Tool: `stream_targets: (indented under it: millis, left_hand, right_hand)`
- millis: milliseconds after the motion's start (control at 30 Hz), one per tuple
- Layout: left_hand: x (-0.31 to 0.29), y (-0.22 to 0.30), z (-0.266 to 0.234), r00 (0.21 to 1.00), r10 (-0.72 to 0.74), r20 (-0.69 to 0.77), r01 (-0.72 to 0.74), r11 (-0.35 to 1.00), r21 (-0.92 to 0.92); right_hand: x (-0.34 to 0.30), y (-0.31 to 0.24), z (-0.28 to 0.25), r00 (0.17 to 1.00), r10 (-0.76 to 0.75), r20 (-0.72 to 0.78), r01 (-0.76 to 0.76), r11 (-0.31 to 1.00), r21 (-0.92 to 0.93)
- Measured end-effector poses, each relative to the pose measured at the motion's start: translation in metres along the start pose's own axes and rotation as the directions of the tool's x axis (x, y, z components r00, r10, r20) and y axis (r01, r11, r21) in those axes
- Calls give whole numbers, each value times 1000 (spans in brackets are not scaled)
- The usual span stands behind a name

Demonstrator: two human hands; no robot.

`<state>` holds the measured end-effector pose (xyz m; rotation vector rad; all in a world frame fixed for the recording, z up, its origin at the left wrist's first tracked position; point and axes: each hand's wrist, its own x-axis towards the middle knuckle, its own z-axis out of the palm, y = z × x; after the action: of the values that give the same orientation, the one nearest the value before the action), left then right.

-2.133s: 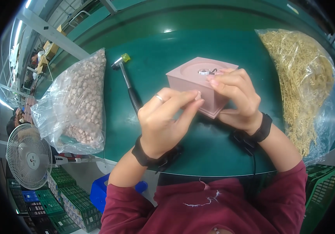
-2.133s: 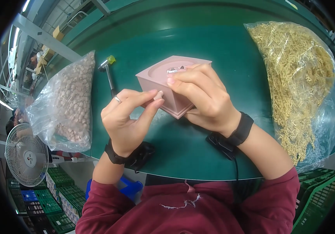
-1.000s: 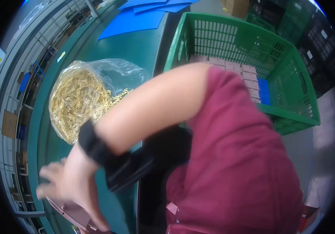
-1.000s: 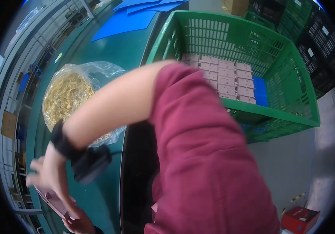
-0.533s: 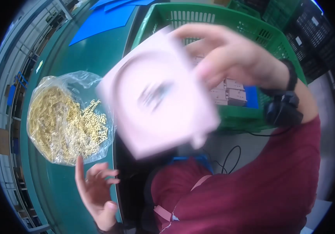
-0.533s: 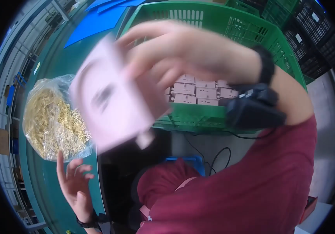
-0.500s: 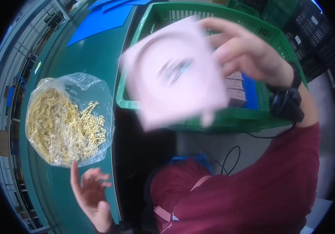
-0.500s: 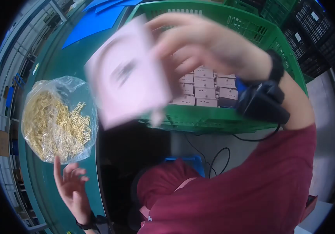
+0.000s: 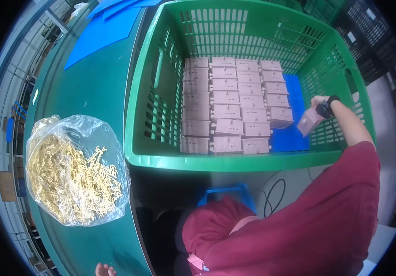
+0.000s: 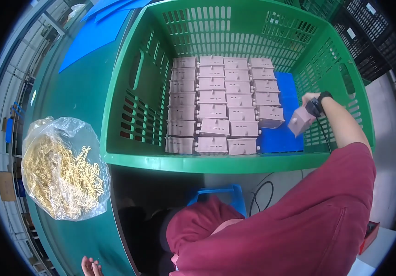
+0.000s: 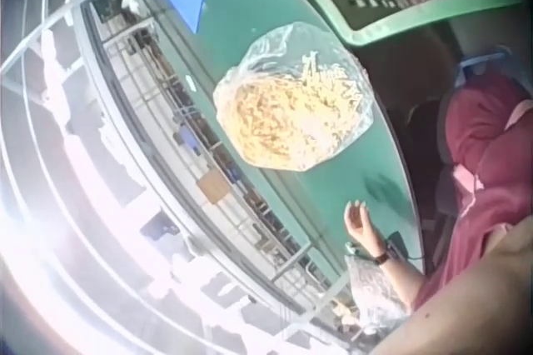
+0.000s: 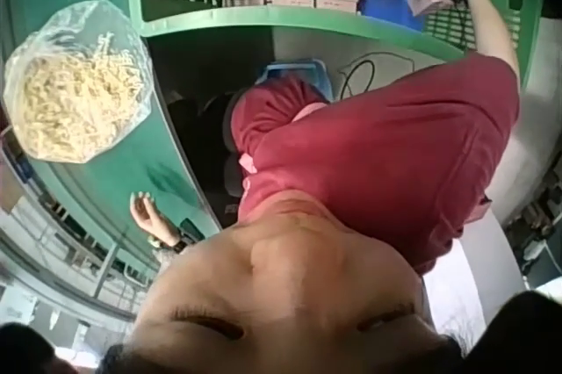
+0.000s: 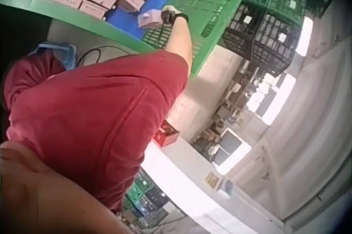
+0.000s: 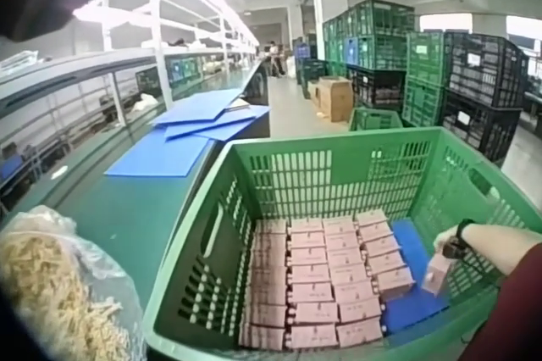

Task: The person picks up a gold-colored sign and a pink peg, then presses the sign into the front of a pink box and inserts the peg into the side. The person then places the completed box into a green crate and repeats the process.

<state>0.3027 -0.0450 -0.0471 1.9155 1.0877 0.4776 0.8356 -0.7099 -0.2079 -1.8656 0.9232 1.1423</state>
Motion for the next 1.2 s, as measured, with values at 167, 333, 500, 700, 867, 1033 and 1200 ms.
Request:
stream_targets:
  millis: [167,333,500,700,867,1033,1200]
  left_hand:
    - [9,-8,19,998,-65,11,64,996,54]
    - [16,-5,43,993,-93,66,89,994,62]
    - [21,-2,63,989,-85,118,67,987,148]
    - [20,-2,67,986,-101,133,76,981,180]
    - [24,-6,58,985,-85,150,55,979,197]
    - [15,-13,40,990,-58,127,42,991,130]
    - [9,-9,-9,988,-81,133,72,995,72]
  right_hand:
    - [16,14,26,971,240,17,-240,971,-1]
    - [34,21,56,961,260,97,-273,948,163]
    - [104,37,71,992,15,123,-70,887,456]
    - [97,34,111,987,-153,50,98,815,571]
    - [95,29,140,982,39,-182,73,818,570]
    - [139,34,103,996,19,92,-28,995,95]
    - [51,-4,124,963,-270,26,238,796,-556]
